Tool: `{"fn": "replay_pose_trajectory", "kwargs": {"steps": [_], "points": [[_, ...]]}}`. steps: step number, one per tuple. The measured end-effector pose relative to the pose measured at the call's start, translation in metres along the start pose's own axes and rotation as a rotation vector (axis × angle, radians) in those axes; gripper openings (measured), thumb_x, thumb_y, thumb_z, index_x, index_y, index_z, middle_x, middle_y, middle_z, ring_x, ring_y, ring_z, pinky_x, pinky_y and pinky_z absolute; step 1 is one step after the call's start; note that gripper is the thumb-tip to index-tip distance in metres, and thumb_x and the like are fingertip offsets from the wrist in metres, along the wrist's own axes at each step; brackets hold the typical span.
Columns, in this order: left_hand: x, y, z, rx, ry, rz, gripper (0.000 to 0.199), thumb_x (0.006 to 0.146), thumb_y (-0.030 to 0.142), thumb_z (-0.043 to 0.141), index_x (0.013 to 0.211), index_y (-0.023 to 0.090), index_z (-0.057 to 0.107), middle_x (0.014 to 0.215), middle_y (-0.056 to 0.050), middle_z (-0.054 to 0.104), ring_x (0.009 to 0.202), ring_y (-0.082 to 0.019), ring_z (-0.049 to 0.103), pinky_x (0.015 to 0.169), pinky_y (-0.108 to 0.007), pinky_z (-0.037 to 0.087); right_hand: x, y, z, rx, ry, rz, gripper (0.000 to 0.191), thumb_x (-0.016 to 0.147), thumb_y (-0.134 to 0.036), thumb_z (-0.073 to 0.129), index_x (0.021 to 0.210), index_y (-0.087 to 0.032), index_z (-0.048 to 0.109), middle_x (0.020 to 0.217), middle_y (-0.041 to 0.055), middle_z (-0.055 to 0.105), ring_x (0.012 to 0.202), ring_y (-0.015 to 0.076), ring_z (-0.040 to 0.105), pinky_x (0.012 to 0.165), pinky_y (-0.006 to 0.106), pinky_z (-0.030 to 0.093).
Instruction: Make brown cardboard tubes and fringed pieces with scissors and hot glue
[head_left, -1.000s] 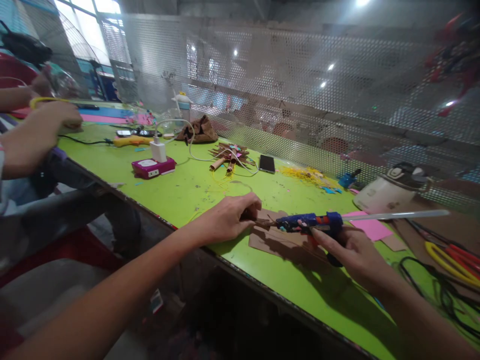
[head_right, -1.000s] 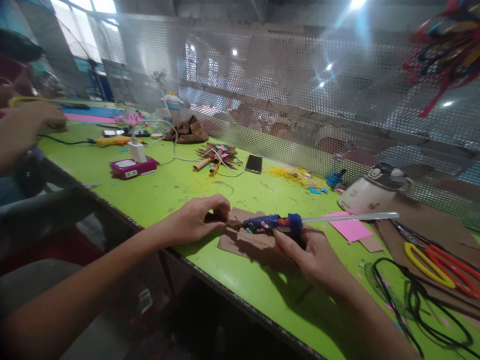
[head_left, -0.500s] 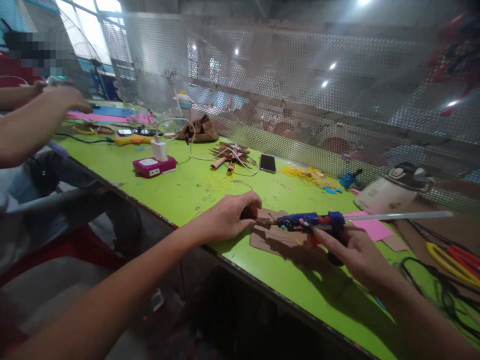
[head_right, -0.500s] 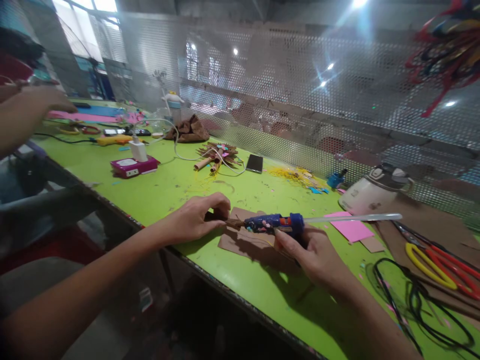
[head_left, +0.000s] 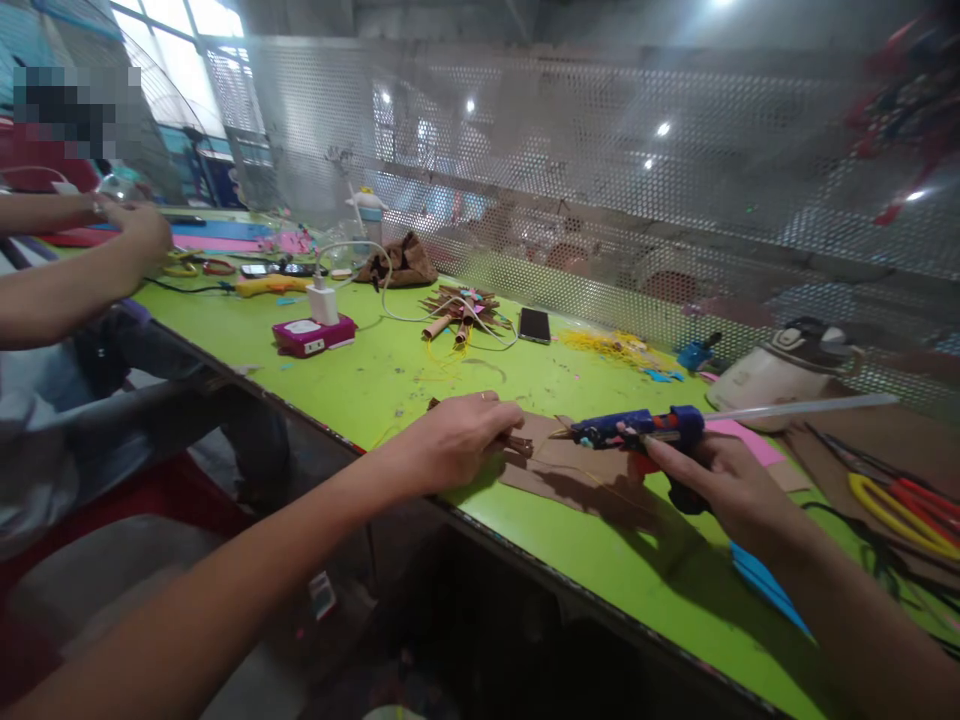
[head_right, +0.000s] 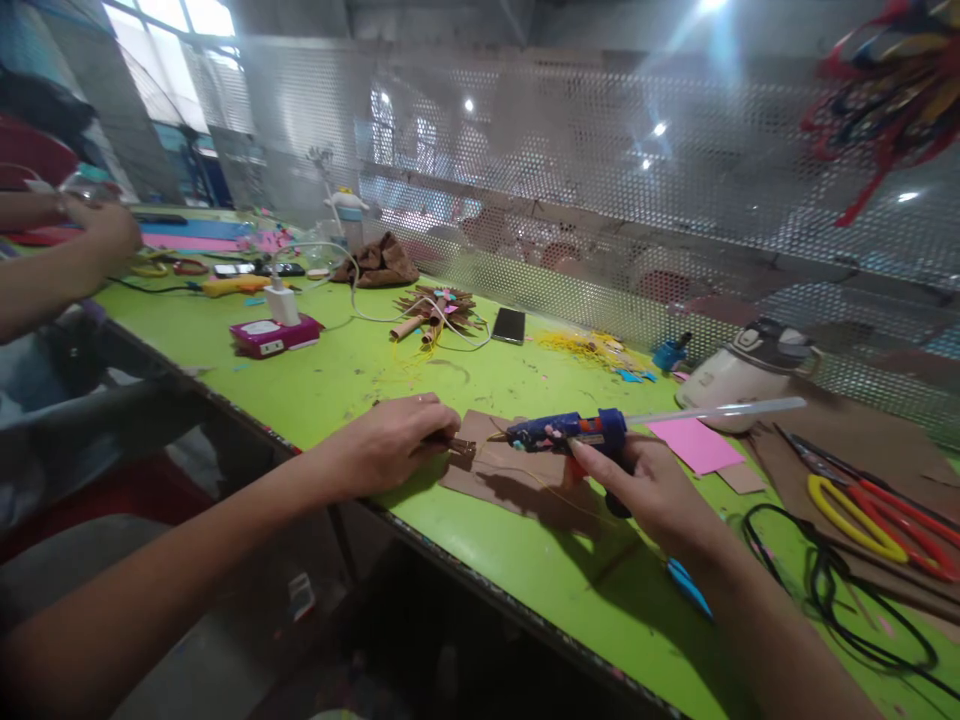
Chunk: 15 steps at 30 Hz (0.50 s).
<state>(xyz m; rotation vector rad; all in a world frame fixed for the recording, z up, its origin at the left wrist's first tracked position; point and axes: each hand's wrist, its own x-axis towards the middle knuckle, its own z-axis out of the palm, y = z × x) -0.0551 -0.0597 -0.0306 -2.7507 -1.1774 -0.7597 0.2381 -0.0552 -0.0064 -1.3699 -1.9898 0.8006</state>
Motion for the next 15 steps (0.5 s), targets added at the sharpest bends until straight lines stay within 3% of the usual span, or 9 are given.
{"fn": "replay_pose_trajectory", "kwargs": {"steps": [3, 6, 15], "points": [[-0.005, 0.004, 0.000, 0.174, 0.052, 0.170, 0.015, 0.088, 0.009, 0.039, 0.089, 0.015, 0.053, 0.078, -0.008, 0.059, 0.077, -0.019, 0.052, 0.071, -0.030, 0.043, -0.001, -0.003, 0.002, 0.064, -0.048, 0.037, 0.048, 0.081, -0.057, 0.053, 0.075, -0.013, 0.070, 0.068, 0.0063, 0.064, 0.052, 0.0129, 0.048, 0.042, 0.023, 0.031], [-0.007, 0.009, -0.003, 0.208, 0.109, 0.302, 0.018, 0.089, 0.008, 0.037, 0.092, 0.014, 0.053, 0.085, -0.009, 0.063, 0.085, -0.020, 0.052, 0.078, -0.033, 0.043, 0.000, -0.005, 0.006, 0.086, -0.067, 0.028, 0.047, 0.082, -0.056, 0.053, 0.076, -0.013, 0.070, 0.069, 0.0056, 0.064, 0.054, 0.0131, 0.049, 0.044, 0.023, 0.032], [-0.008, 0.013, -0.009, 0.197, 0.183, 0.425, 0.012, 0.091, 0.015, 0.042, 0.087, 0.017, 0.054, 0.090, -0.009, 0.066, 0.091, -0.020, 0.057, 0.082, -0.034, 0.044, -0.003, -0.013, 0.007, 0.056, -0.074, 0.004, 0.047, 0.084, -0.056, 0.050, 0.067, -0.015, 0.065, 0.061, 0.0035, 0.058, 0.050, 0.0117, 0.045, 0.043, 0.024, 0.030]]}}
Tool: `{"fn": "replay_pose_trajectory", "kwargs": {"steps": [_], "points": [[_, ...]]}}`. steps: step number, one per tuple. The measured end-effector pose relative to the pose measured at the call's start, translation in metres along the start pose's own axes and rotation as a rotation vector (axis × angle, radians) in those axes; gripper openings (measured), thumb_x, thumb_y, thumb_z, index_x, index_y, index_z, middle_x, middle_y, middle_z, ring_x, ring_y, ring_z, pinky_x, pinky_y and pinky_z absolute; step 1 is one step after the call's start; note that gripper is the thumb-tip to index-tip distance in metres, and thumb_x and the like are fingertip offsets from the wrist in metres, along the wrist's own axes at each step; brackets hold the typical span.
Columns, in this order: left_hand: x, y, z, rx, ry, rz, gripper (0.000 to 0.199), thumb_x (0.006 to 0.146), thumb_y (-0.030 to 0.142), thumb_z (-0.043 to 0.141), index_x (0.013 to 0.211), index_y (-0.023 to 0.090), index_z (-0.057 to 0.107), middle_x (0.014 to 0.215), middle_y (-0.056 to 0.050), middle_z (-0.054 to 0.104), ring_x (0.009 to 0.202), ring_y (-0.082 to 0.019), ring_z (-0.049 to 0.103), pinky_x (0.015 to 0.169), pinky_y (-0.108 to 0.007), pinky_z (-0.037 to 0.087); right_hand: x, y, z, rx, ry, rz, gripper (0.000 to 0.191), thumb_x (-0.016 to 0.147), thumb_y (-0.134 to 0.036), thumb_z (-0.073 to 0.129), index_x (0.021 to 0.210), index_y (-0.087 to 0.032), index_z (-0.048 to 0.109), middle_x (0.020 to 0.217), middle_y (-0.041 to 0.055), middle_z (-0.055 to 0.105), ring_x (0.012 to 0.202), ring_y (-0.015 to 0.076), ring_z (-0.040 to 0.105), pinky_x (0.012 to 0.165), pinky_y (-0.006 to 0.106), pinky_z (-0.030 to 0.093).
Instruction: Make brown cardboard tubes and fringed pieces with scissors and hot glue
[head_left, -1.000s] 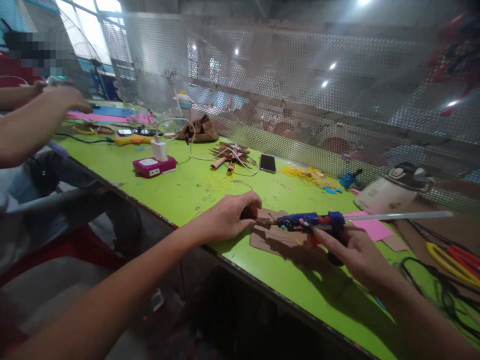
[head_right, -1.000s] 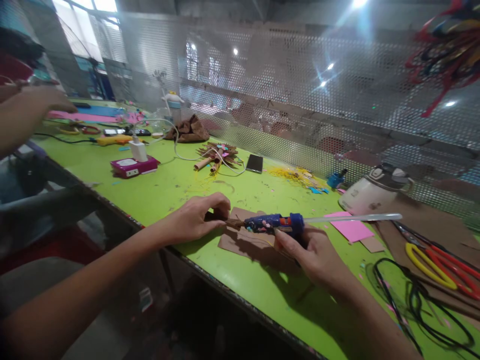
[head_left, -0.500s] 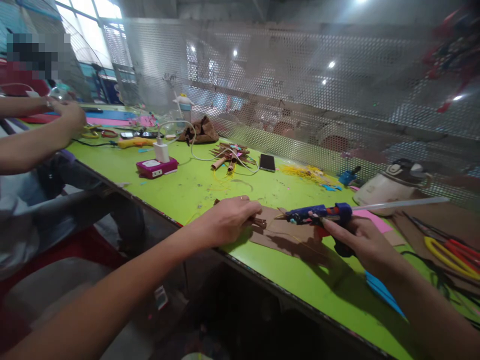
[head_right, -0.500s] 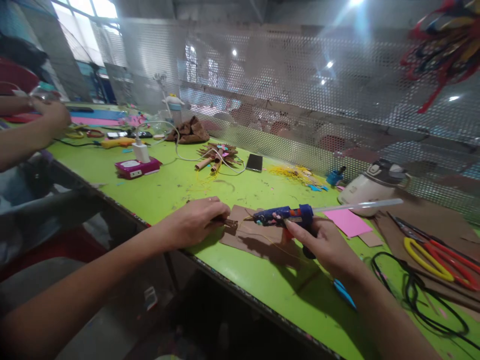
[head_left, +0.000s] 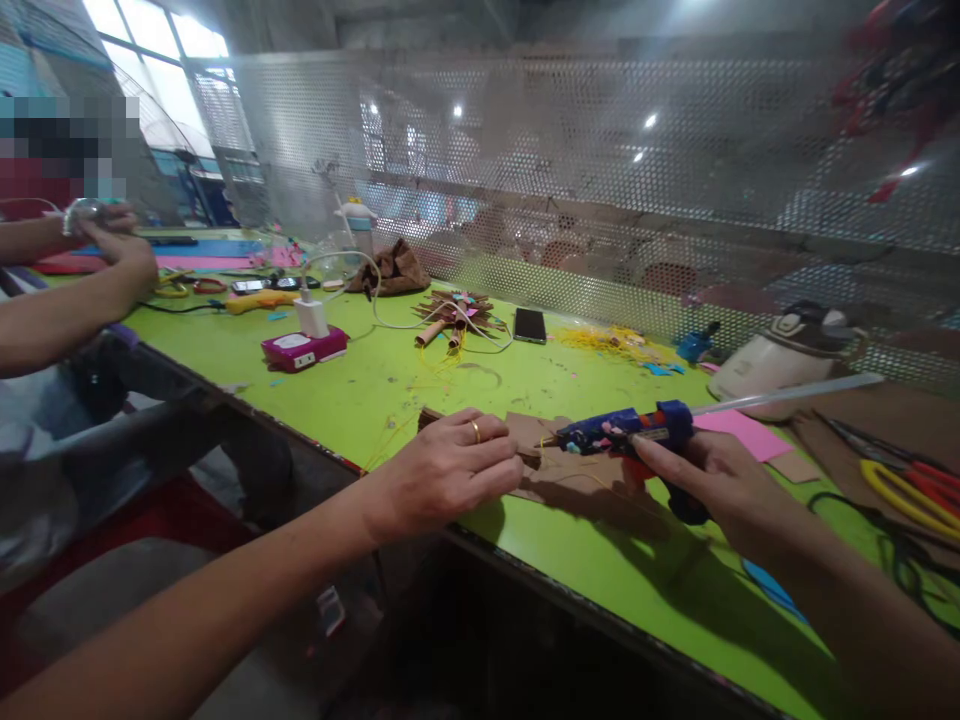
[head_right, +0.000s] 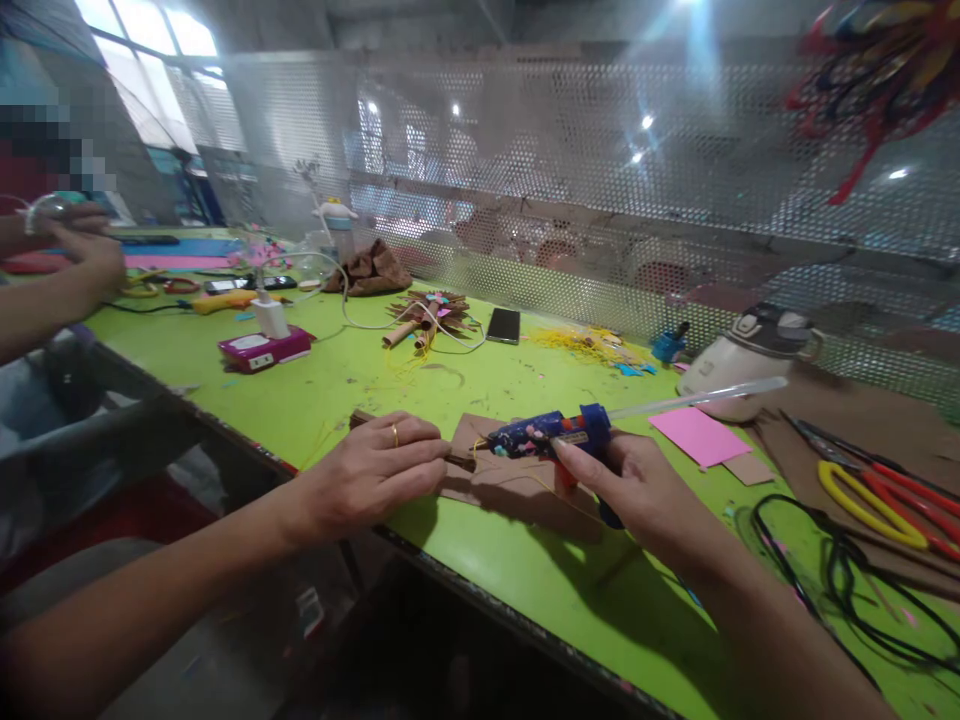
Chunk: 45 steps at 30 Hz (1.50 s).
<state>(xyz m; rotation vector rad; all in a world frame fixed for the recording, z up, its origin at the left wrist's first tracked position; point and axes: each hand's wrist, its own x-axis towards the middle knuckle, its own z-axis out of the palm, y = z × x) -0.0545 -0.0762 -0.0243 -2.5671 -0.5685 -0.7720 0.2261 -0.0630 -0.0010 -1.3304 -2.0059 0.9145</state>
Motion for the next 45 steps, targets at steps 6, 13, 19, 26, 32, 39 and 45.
{"fn": "replay_pose_trajectory", "kwargs": {"steps": [6, 13, 19, 26, 32, 39, 45], "points": [[-0.0014, 0.0007, -0.0001, -0.004, 0.043, -0.020, 0.011, 0.090, 0.016, 0.045, 0.088, 0.019, 0.055, 0.089, -0.008, 0.067, 0.093, -0.019, 0.057, 0.083, -0.034, 0.045, 0.0001, 0.0018, -0.0008, -0.068, 0.000, -0.027, 0.046, 0.085, -0.056, 0.048, 0.063, -0.017, 0.061, 0.056, 0.0002, 0.050, 0.049, 0.0109, 0.040, 0.043, 0.025, 0.028], [-0.0065, -0.0003, 0.0023, 0.027, 0.054, -0.026, 0.013, 0.091, 0.018, 0.044, 0.085, 0.020, 0.056, 0.087, -0.007, 0.067, 0.092, -0.019, 0.058, 0.080, -0.033, 0.046, -0.0002, 0.0026, 0.0013, -0.005, -0.019, 0.023, 0.045, 0.084, -0.057, 0.048, 0.062, -0.018, 0.055, 0.054, -0.0030, 0.039, 0.048, 0.0103, 0.033, 0.043, 0.025, 0.024], [-0.0062, 0.0004, 0.0013, 0.040, 0.094, -0.014, 0.013, 0.091, 0.018, 0.045, 0.085, 0.020, 0.056, 0.086, -0.007, 0.068, 0.092, -0.019, 0.059, 0.079, -0.034, 0.047, -0.0015, -0.0013, 0.0027, 0.029, -0.020, 0.041, 0.047, 0.084, -0.056, 0.048, 0.058, -0.018, 0.052, 0.053, -0.0021, 0.039, 0.049, 0.0107, 0.034, 0.045, 0.025, 0.026], [-0.0039, 0.0001, 0.0019, 0.034, 0.161, -0.011, 0.014, 0.091, 0.018, 0.045, 0.082, 0.018, 0.055, 0.082, -0.007, 0.067, 0.087, -0.018, 0.060, 0.077, -0.033, 0.048, -0.0012, 0.0015, 0.0020, 0.036, -0.023, 0.032, 0.048, 0.084, -0.058, 0.047, 0.059, -0.017, 0.053, 0.055, -0.0011, 0.040, 0.051, 0.0111, 0.035, 0.046, 0.025, 0.026], [-0.0022, 0.0004, 0.0020, 0.032, 0.160, -0.018, 0.015, 0.091, 0.016, 0.043, 0.083, 0.017, 0.055, 0.082, -0.007, 0.067, 0.086, -0.018, 0.059, 0.077, -0.033, 0.048, -0.0018, 0.0027, 0.0050, 0.018, -0.011, 0.020, 0.049, 0.084, -0.059, 0.046, 0.060, -0.017, 0.052, 0.056, -0.0020, 0.037, 0.051, 0.0106, 0.032, 0.046, 0.026, 0.022], [-0.0044, -0.0006, 0.0038, 0.024, 0.143, -0.023, 0.013, 0.091, 0.015, 0.043, 0.085, 0.018, 0.055, 0.082, -0.006, 0.066, 0.087, -0.018, 0.057, 0.075, -0.033, 0.047, -0.0021, -0.0002, 0.0047, 0.015, 0.002, 0.013, 0.048, 0.083, -0.058, 0.049, 0.059, -0.017, 0.055, 0.053, -0.0025, 0.037, 0.048, 0.0095, 0.029, 0.044, 0.025, 0.022], [-0.0036, -0.0007, 0.0032, 0.017, 0.122, -0.033, 0.015, 0.091, 0.015, 0.042, 0.083, 0.018, 0.055, 0.080, -0.006, 0.064, 0.087, -0.018, 0.057, 0.075, -0.032, 0.047, 0.0001, 0.0024, 0.0009, 0.024, -0.024, 0.073, 0.044, 0.083, -0.056, 0.052, 0.072, -0.016, 0.068, 0.056, -0.0001, 0.047, 0.047, 0.0093, 0.032, 0.042, 0.024, 0.025]]}}
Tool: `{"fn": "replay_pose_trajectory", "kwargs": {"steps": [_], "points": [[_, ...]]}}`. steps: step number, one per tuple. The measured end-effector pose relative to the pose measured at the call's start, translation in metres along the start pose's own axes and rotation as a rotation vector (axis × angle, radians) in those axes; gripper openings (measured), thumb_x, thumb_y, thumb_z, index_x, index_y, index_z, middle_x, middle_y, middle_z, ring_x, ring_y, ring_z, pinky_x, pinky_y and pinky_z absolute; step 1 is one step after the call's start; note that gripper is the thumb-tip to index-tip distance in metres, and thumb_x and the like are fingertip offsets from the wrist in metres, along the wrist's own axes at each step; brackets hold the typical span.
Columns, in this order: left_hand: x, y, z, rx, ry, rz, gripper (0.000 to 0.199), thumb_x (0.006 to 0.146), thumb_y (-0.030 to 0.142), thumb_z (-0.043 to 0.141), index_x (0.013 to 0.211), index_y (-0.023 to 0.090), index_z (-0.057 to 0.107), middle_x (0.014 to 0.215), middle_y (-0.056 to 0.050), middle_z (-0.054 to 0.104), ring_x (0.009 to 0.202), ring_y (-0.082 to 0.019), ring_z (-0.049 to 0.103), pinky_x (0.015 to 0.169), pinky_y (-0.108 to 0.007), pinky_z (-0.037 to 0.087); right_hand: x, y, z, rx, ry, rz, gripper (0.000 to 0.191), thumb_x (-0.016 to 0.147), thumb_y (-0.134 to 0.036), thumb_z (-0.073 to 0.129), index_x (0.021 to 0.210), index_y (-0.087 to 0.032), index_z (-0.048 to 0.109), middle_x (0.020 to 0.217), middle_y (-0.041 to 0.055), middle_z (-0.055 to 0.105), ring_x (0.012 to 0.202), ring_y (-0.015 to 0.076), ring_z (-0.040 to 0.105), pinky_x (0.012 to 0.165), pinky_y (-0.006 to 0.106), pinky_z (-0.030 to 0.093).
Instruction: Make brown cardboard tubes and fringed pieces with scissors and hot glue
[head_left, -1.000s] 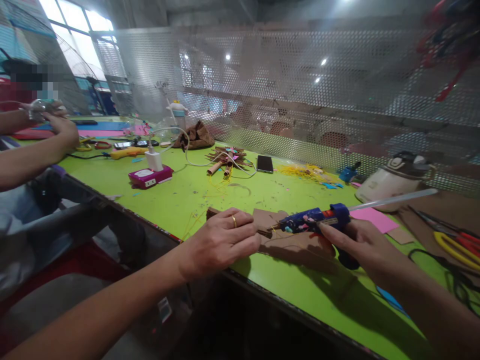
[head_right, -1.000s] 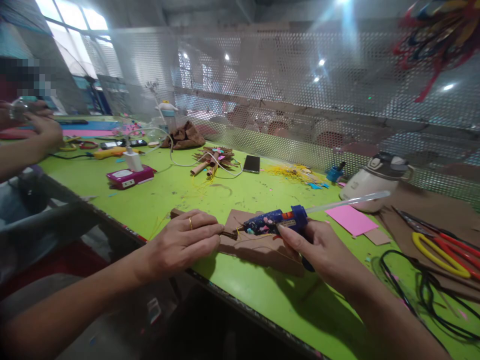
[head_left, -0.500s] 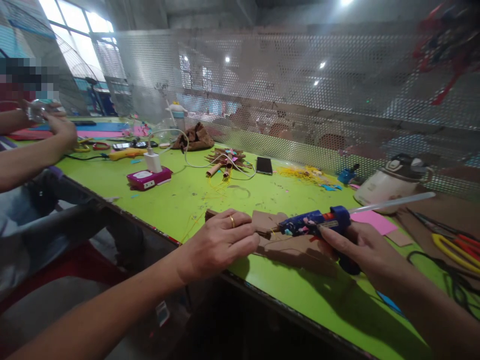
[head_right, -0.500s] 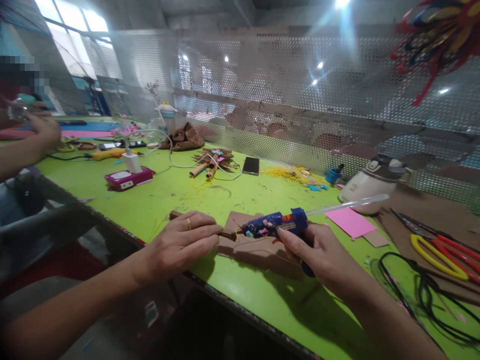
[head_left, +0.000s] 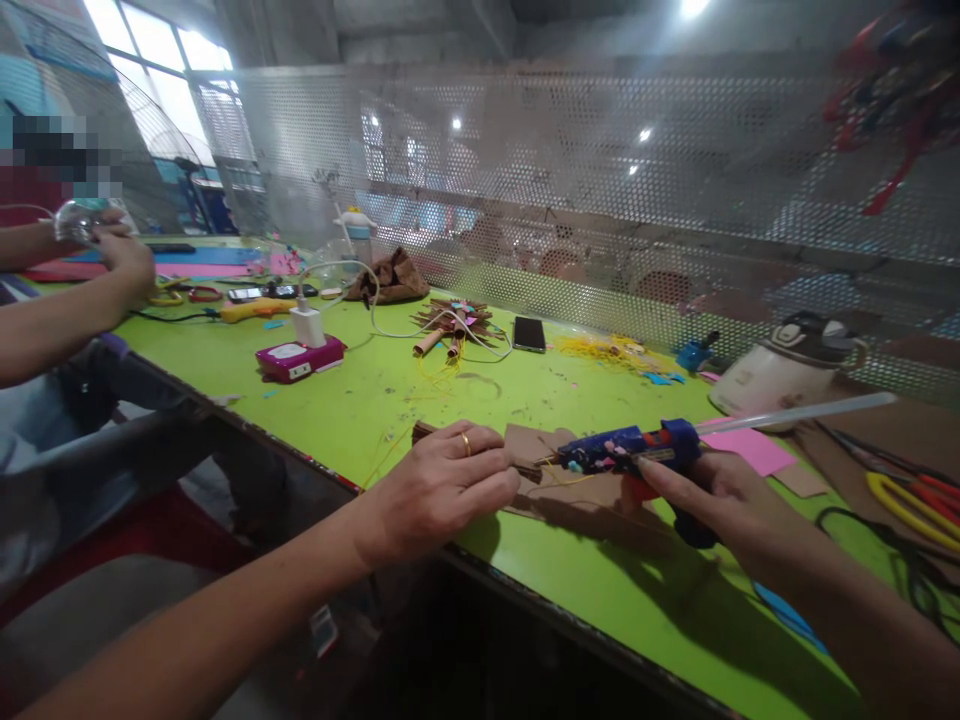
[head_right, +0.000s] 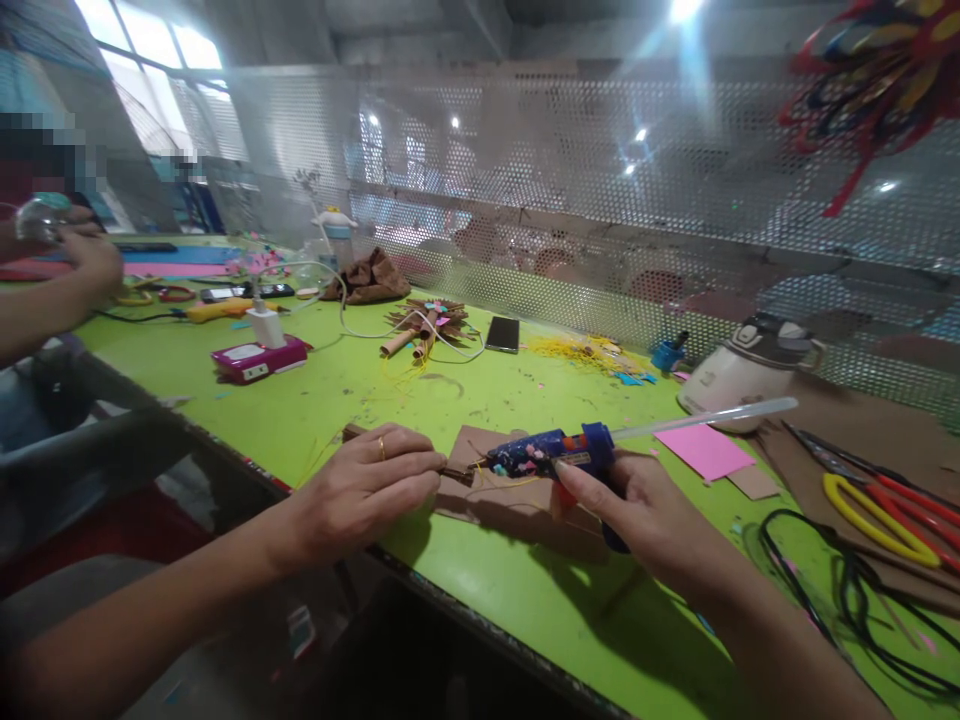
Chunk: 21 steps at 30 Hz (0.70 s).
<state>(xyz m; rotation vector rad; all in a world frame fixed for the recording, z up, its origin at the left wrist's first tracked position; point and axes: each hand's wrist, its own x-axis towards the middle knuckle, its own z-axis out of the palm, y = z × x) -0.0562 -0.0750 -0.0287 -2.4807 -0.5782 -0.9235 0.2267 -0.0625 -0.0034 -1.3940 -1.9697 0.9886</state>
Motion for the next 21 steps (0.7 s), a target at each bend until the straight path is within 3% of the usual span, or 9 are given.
{"fn": "replay_pose_trajectory", "kwargs": {"steps": [3, 7, 12, 17, 21], "points": [[0.0000, -0.0001, 0.0007, -0.001, -0.008, -0.004, 0.016, 0.092, 0.015, 0.041, 0.084, 0.018, 0.055, 0.080, -0.006, 0.064, 0.087, -0.018, 0.056, 0.075, -0.032, 0.047, 0.0001, 0.0004, -0.0009, -0.015, 0.004, -0.017, 0.045, 0.082, -0.056, 0.052, 0.072, -0.015, 0.068, 0.054, 0.0000, 0.047, 0.046, 0.0095, 0.033, 0.042, 0.024, 0.025], [-0.0004, -0.0001, 0.0014, -0.004, -0.011, -0.006, 0.016, 0.092, 0.015, 0.041, 0.085, 0.017, 0.055, 0.082, -0.007, 0.065, 0.088, -0.018, 0.057, 0.076, -0.032, 0.047, -0.0020, -0.0024, 0.0023, -0.050, 0.039, -0.067, 0.047, 0.083, -0.056, 0.050, 0.057, -0.017, 0.055, 0.051, -0.0019, 0.040, 0.047, 0.0095, 0.031, 0.043, 0.025, 0.024], [-0.0007, -0.0003, 0.0011, -0.013, -0.007, -0.005, 0.013, 0.091, 0.015, 0.043, 0.086, 0.017, 0.055, 0.082, -0.007, 0.065, 0.088, -0.018, 0.057, 0.077, -0.032, 0.047, -0.0048, -0.0058, 0.0068, -0.030, 0.103, -0.075, 0.045, 0.082, -0.055, 0.052, 0.055, -0.019, 0.046, 0.052, -0.0034, 0.035, 0.048, 0.0099, 0.028, 0.044, 0.025, 0.022], [-0.0020, -0.0003, 0.0016, -0.005, -0.017, -0.021, 0.013, 0.091, 0.014, 0.042, 0.087, 0.017, 0.055, 0.082, -0.006, 0.065, 0.088, -0.018, 0.056, 0.076, -0.031, 0.047, -0.0023, -0.0025, 0.0013, -0.049, 0.016, -0.052, 0.043, 0.084, -0.053, 0.049, 0.065, -0.016, 0.061, 0.059, 0.0006, 0.048, 0.053, 0.0120, 0.039, 0.047, 0.025, 0.030], [-0.0031, -0.0002, 0.0025, 0.003, -0.028, -0.029, 0.014, 0.091, 0.015, 0.042, 0.087, 0.018, 0.055, 0.083, -0.006, 0.065, 0.088, -0.017, 0.056, 0.077, -0.031, 0.046, 0.0001, 0.0002, -0.0016, -0.062, 0.022, -0.036, 0.044, 0.083, -0.055, 0.051, 0.071, -0.015, 0.068, 0.057, 0.0010, 0.051, 0.049, 0.0109, 0.038, 0.043, 0.024, 0.027]]}}
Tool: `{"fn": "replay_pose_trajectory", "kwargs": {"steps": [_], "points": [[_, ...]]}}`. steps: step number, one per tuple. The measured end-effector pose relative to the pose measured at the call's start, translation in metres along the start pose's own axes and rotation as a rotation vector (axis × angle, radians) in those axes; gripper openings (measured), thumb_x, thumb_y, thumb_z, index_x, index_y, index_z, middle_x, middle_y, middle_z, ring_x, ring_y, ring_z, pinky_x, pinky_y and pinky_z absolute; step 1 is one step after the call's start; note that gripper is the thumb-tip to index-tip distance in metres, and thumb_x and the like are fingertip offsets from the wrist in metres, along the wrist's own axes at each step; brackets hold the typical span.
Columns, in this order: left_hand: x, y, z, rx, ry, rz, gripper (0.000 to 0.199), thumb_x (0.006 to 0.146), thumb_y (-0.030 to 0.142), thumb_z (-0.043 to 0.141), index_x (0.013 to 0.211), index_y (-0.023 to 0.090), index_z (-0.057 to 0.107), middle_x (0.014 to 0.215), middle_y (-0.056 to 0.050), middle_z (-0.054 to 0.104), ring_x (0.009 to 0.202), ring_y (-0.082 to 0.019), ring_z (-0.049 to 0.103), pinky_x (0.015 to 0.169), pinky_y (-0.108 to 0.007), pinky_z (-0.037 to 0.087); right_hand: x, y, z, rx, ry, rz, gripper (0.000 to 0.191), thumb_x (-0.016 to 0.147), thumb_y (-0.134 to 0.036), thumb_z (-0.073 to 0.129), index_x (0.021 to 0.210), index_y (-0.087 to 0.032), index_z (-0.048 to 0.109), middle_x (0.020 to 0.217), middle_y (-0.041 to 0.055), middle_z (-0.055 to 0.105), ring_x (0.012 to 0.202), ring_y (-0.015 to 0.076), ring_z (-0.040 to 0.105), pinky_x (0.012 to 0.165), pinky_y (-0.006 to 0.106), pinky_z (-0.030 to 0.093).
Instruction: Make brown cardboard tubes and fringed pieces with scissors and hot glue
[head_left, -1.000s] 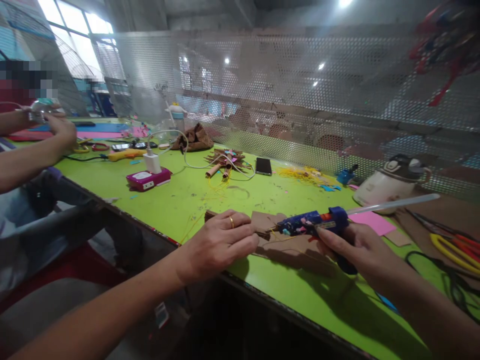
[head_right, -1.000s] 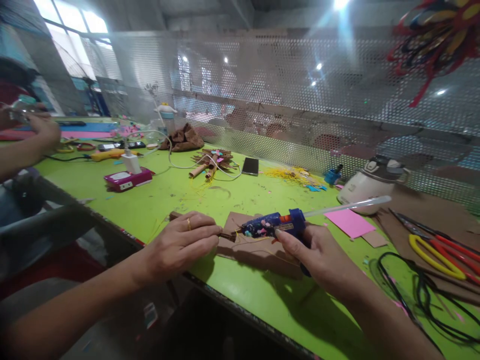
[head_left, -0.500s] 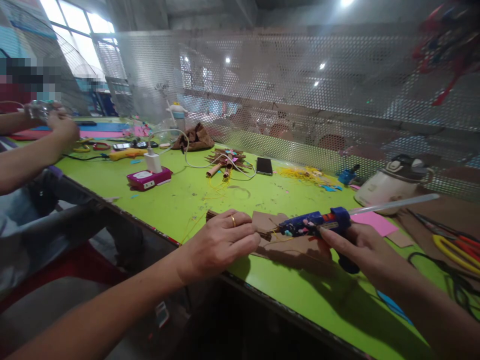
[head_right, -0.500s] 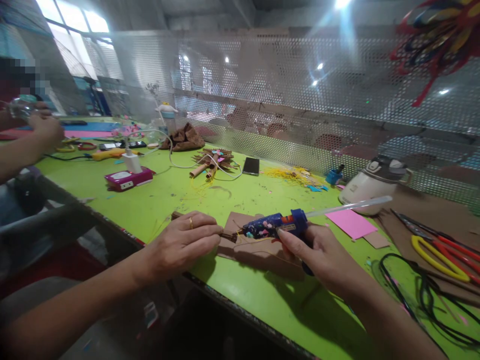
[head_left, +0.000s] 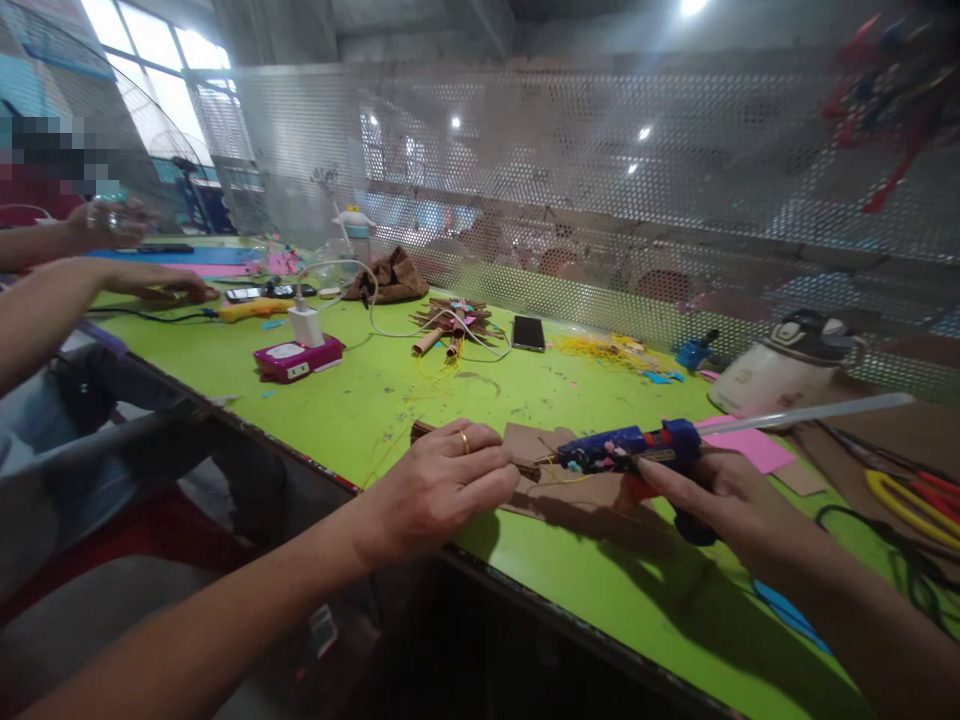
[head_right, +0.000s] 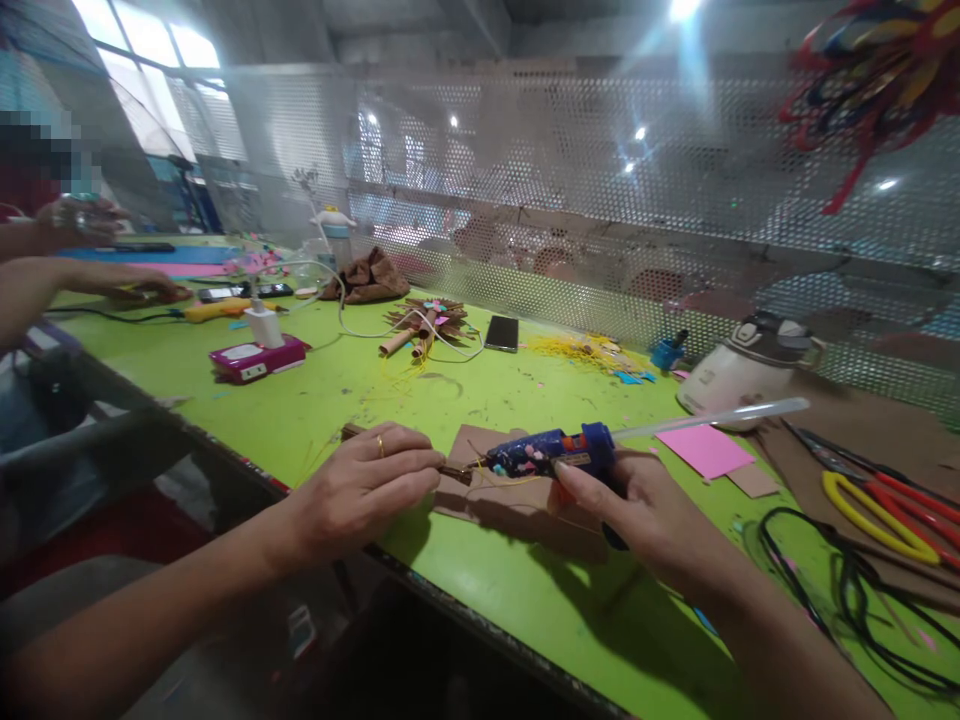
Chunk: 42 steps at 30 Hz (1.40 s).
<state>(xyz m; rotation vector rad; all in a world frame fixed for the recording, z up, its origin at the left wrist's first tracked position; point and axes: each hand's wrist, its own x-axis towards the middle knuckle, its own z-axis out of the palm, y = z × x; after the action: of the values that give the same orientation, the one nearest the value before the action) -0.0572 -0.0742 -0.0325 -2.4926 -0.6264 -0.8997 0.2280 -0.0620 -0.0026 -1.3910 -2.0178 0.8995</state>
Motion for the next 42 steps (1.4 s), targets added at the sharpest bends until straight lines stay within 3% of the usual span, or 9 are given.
{"fn": "replay_pose_trajectory", "kwargs": {"steps": [4, 9, 16, 20, 25, 36, 42], "points": [[0.001, 0.000, 0.000, -0.007, 0.014, -0.003, 0.012, 0.091, 0.015, 0.043, 0.086, 0.018, 0.054, 0.083, -0.006, 0.065, 0.088, -0.017, 0.056, 0.076, -0.031, 0.047, -0.002, -0.002, 0.001, -0.016, 0.037, -0.045, 0.046, 0.083, -0.055, 0.050, 0.056, -0.018, 0.055, 0.051, -0.0019, 0.041, 0.045, 0.0093, 0.031, 0.042, 0.025, 0.024], [0.002, 0.000, -0.001, -0.021, 0.036, 0.013, 0.012, 0.090, 0.014, 0.043, 0.086, 0.018, 0.054, 0.081, -0.006, 0.065, 0.085, -0.018, 0.057, 0.075, -0.032, 0.048, -0.005, -0.004, 0.003, 0.036, 0.057, -0.056, 0.046, 0.083, -0.055, 0.051, 0.055, -0.019, 0.047, 0.052, -0.0027, 0.035, 0.048, 0.0103, 0.029, 0.044, 0.026, 0.022], [0.002, 0.000, -0.002, -0.029, 0.046, 0.028, 0.009, 0.089, 0.013, 0.046, 0.088, 0.016, 0.055, 0.082, -0.008, 0.066, 0.087, -0.019, 0.059, 0.075, -0.034, 0.049, 0.000, -0.003, 0.003, 0.124, -0.048, -0.044, 0.047, 0.087, -0.053, 0.048, 0.063, -0.016, 0.062, 0.059, 0.0025, 0.054, 0.055, 0.0126, 0.046, 0.049, 0.025, 0.032], [0.000, -0.001, -0.002, -0.053, 0.073, 0.048, 0.008, 0.088, 0.012, 0.048, 0.091, 0.013, 0.055, 0.090, -0.010, 0.068, 0.091, -0.022, 0.058, 0.078, -0.036, 0.048, 0.004, 0.003, 0.009, 0.364, -0.116, -0.018, 0.040, 0.086, -0.050, 0.052, 0.073, -0.015, 0.066, 0.071, 0.0065, 0.064, 0.067, 0.0169, 0.058, 0.058, 0.026, 0.042], [-0.005, -0.002, -0.001, -0.059, 0.130, 0.067, 0.011, 0.087, 0.013, 0.048, 0.095, 0.012, 0.056, 0.094, -0.012, 0.069, 0.094, -0.023, 0.057, 0.077, -0.038, 0.048, 0.004, 0.011, 0.014, 0.636, -0.145, 0.100, 0.035, 0.083, -0.046, 0.059, 0.090, -0.013, 0.065, 0.073, 0.0083, 0.067, 0.065, 0.0173, 0.061, 0.060, 0.028, 0.047], [-0.004, -0.001, 0.000, -0.063, 0.162, 0.049, 0.012, 0.087, 0.013, 0.048, 0.096, 0.014, 0.056, 0.094, -0.011, 0.069, 0.092, -0.022, 0.058, 0.075, -0.037, 0.048, 0.003, 0.007, 0.013, 0.617, -0.152, 0.106, 0.034, 0.083, -0.047, 0.058, 0.080, -0.014, 0.064, 0.072, 0.0079, 0.066, 0.062, 0.0161, 0.060, 0.054, 0.026, 0.048], [-0.005, -0.001, -0.001, -0.079, 0.139, 0.034, 0.013, 0.088, 0.014, 0.047, 0.097, 0.013, 0.056, 0.094, -0.012, 0.069, 0.092, -0.023, 0.058, 0.076, -0.037, 0.048, 0.003, 0.007, 0.014, 0.609, -0.133, 0.085, 0.031, 0.083, -0.044, 0.059, 0.089, -0.015, 0.066, 0.074, 0.0070, 0.067, 0.067, 0.0164, 0.061, 0.063, 0.027, 0.050]]}}
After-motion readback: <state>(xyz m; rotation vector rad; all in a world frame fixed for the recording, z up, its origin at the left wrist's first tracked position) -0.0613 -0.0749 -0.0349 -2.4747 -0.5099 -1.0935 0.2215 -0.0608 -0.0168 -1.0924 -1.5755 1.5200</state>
